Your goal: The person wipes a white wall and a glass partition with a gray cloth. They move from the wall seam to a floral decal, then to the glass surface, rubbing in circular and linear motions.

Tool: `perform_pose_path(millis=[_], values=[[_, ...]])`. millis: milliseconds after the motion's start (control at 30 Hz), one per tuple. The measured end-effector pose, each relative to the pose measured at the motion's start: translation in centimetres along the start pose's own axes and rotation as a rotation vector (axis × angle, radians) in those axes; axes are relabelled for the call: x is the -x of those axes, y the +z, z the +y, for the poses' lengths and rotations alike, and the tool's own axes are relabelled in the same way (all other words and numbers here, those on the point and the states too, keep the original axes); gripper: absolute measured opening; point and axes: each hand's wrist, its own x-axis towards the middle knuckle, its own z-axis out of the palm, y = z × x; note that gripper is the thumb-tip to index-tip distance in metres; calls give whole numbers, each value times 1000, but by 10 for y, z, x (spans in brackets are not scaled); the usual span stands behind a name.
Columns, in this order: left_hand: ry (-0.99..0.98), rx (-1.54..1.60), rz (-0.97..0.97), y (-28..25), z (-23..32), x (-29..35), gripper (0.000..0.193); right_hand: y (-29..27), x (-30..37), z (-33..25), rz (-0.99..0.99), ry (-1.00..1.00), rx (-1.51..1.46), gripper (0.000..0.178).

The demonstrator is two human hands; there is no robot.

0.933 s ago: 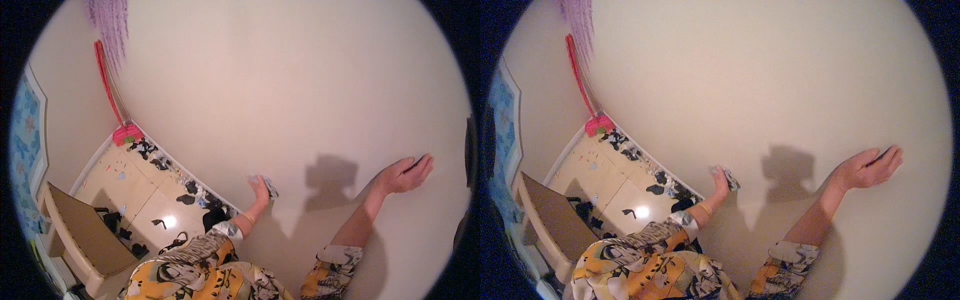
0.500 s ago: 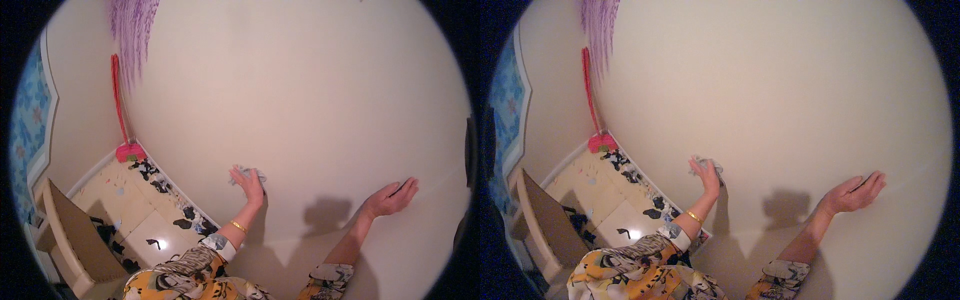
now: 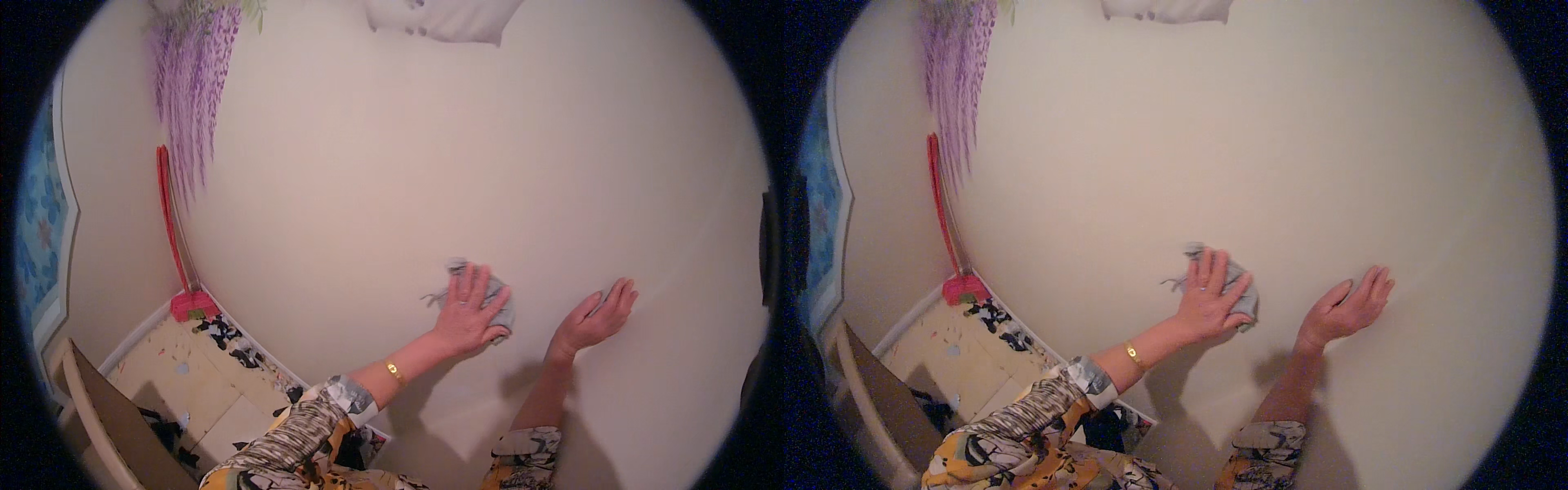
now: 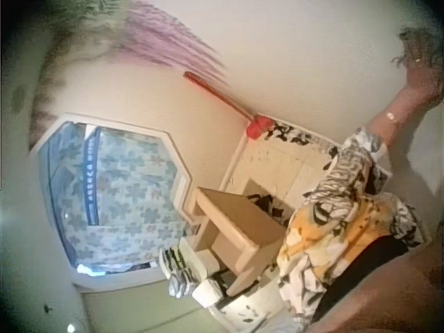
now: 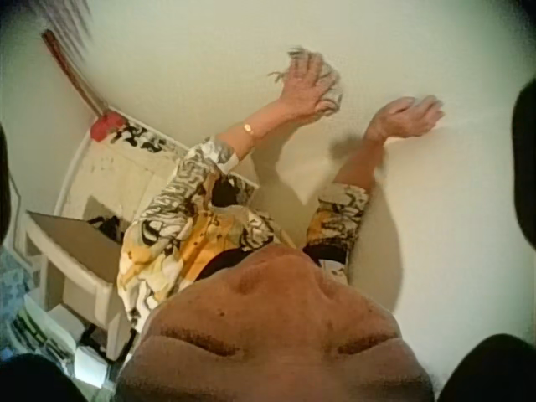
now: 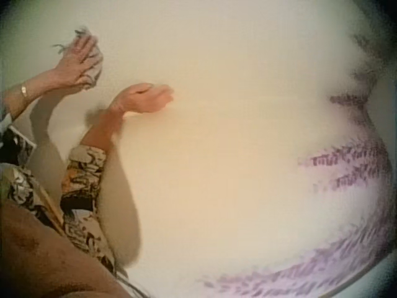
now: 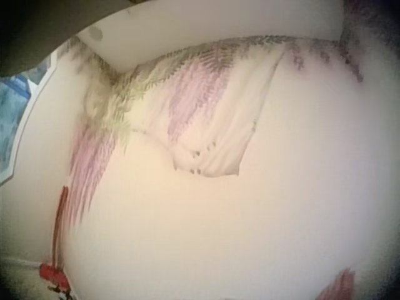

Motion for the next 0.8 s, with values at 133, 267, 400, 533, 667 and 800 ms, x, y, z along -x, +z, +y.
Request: perform_pose_path(millis=[133,267,400,533,667,800], values=[[183,-48,10,-14,9,-47,72,6,5,-16,5,99,-72,44],[292,-35,61,-35,9,-92,74,4,21,-54,-101,-65,-121,42],[320,-150,108,-58,-19,-120,77,2,12,-76,-239,-103,-324,39],[271,-245,198,-81,-50,-137,82,1,-5,-83,-250,-178,-313,41],[226,-276,200,-95,-73,-137,87,2,-18,-96,-308,-297,-279,43],[126,-292,165,-115,-98,-131,89,16,-13,-107,-254,-364,-213,48]])
